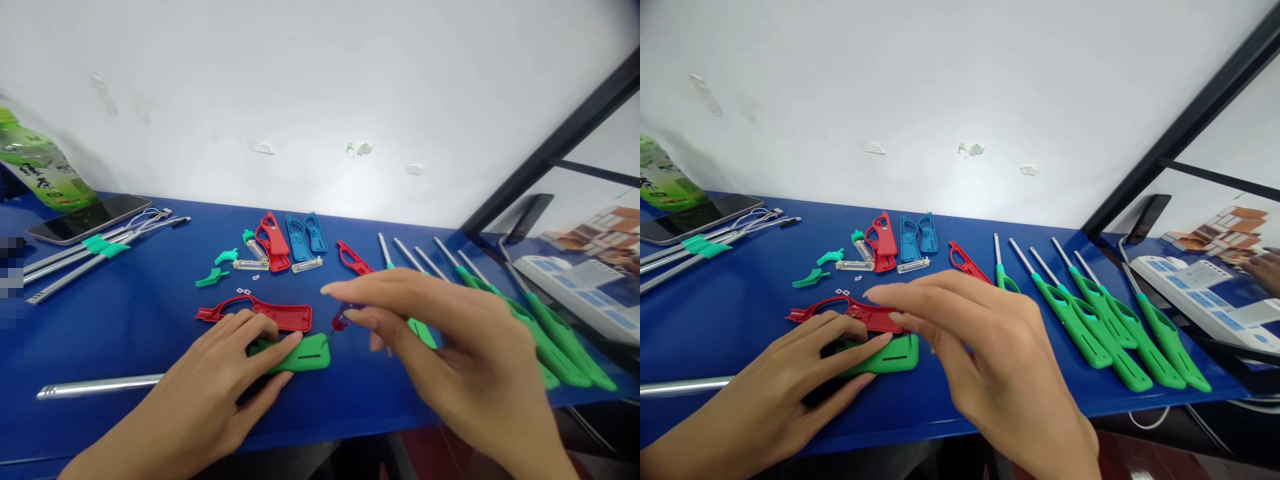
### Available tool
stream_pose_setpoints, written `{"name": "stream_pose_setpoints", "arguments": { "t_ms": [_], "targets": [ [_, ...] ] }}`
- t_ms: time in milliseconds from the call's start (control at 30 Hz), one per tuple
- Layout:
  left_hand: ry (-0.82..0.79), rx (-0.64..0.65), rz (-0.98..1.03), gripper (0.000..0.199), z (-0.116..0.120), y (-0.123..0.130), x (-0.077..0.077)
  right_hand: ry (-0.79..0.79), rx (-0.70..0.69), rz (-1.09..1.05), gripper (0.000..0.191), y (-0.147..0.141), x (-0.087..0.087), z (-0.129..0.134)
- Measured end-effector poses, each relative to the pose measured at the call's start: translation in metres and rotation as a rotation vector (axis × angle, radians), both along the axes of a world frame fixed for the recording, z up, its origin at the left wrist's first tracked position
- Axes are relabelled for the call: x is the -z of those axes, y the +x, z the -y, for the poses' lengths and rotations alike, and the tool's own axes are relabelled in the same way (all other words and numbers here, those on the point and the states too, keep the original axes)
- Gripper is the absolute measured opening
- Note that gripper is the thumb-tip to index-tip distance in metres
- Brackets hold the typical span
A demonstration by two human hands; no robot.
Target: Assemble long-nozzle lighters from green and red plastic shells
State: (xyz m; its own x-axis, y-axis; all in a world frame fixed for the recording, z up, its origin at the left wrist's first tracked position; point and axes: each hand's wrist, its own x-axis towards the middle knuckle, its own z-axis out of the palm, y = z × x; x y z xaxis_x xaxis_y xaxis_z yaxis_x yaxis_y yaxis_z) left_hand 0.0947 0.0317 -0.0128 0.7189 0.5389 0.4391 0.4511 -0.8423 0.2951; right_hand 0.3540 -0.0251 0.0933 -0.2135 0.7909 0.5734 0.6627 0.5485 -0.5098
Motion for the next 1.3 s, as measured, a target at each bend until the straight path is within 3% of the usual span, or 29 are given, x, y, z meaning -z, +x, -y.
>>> {"name": "stream_pose_setpoints", "arguments": {
  "t_ms": [167,333,500,767,967,1133,1300],
  "targets": [
    [-0.011,-0.002,-0.013,0.045,0.0,0.0,-0.001,0.08,0.063,0.041,0.013,-0.001,0.0,-0.002],
    [0.005,-0.009,-0.007,0.046,0.002,-0.002,-0.001,0.012,-0.027,0.018,0.033,-0.001,-0.002,0.0],
    [-0.011,-0.003,-0.019,0.045,0.001,-0.001,-0.003,0.099,0.097,0.045,0.013,-0.002,-0.001,-0.002],
    [0.011,-0.001,-0.006,0.046,0.002,-0.002,0.0,-0.002,0.042,0.014,0.035,0.002,-0.001,0.005],
    [-0.002,-0.008,-0.012,0.045,0.002,-0.002,-0.003,0.042,0.105,0.006,0.004,-0.004,0.001,-0.001],
    [-0.036,-0.005,0.0,0.043,0.001,0.0,-0.003,0.027,0.168,0.002,0.04,-0.007,0.003,-0.003],
    [-0.037,-0.002,-0.002,0.041,0.001,0.0,-0.004,0.006,0.146,-0.031,0.023,-0.009,0.006,-0.006]
  ]
}}
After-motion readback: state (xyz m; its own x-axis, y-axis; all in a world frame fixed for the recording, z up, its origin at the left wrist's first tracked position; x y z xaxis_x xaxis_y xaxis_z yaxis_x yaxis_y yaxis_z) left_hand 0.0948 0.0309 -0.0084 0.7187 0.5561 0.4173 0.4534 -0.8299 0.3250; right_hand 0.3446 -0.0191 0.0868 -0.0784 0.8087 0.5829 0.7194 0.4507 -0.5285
